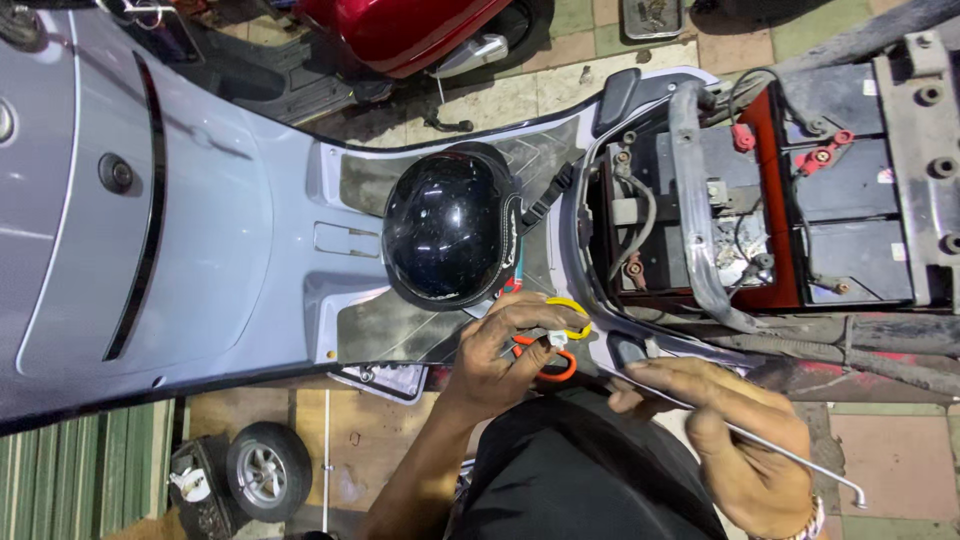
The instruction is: The person prepares and connects electrical wires for a motorcycle. They use a cutting tool to strip wire ends, retrieve components from a parts box, and use a lighter to apply heat to a wire connection.
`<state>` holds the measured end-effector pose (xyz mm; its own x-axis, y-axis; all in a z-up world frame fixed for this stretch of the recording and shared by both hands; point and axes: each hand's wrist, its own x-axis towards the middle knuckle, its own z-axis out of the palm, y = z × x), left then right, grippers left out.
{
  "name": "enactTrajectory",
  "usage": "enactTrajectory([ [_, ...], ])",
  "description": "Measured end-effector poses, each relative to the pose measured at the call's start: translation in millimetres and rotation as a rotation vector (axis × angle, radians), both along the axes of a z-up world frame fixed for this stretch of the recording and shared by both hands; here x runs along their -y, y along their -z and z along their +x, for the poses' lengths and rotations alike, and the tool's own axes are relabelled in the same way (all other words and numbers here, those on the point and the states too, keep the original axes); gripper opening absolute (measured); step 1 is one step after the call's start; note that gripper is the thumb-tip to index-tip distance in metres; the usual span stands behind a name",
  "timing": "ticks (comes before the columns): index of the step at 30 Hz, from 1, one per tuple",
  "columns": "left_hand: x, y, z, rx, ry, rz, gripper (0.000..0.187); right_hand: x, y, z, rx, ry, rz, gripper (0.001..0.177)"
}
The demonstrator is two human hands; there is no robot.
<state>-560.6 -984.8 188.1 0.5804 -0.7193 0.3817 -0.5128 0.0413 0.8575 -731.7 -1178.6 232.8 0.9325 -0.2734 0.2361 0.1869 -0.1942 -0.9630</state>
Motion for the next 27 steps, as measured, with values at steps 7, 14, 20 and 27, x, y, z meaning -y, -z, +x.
enactTrajectory([
  [7, 4.2, -3.4, -1.0, 0.004, 0.015, -0.026, 0.026, -28.4, -16.8, 12.4, -0.121, 0.282, -0.140, 0.017],
  [14, 3.3, -3.4, -0.6, 0.047, 0.000, -0.030, 0.023, -37.4, -23.2, 26.0, -0.026, 0.292, -0.357, 0.014],
  [20, 4.1, -3.3, -1.2, 0.118, -0.021, -0.013, 0.025, -41.1, -37.0, 30.2, -0.003, 0.283, -0.493, 0.016],
  [27, 4.2, -6.7, -3.6, 0.093, -0.016, 0.002, 0.022, -42.7, -39.4, 30.3, 0.008, 0.278, -0.510, 0.018],
])
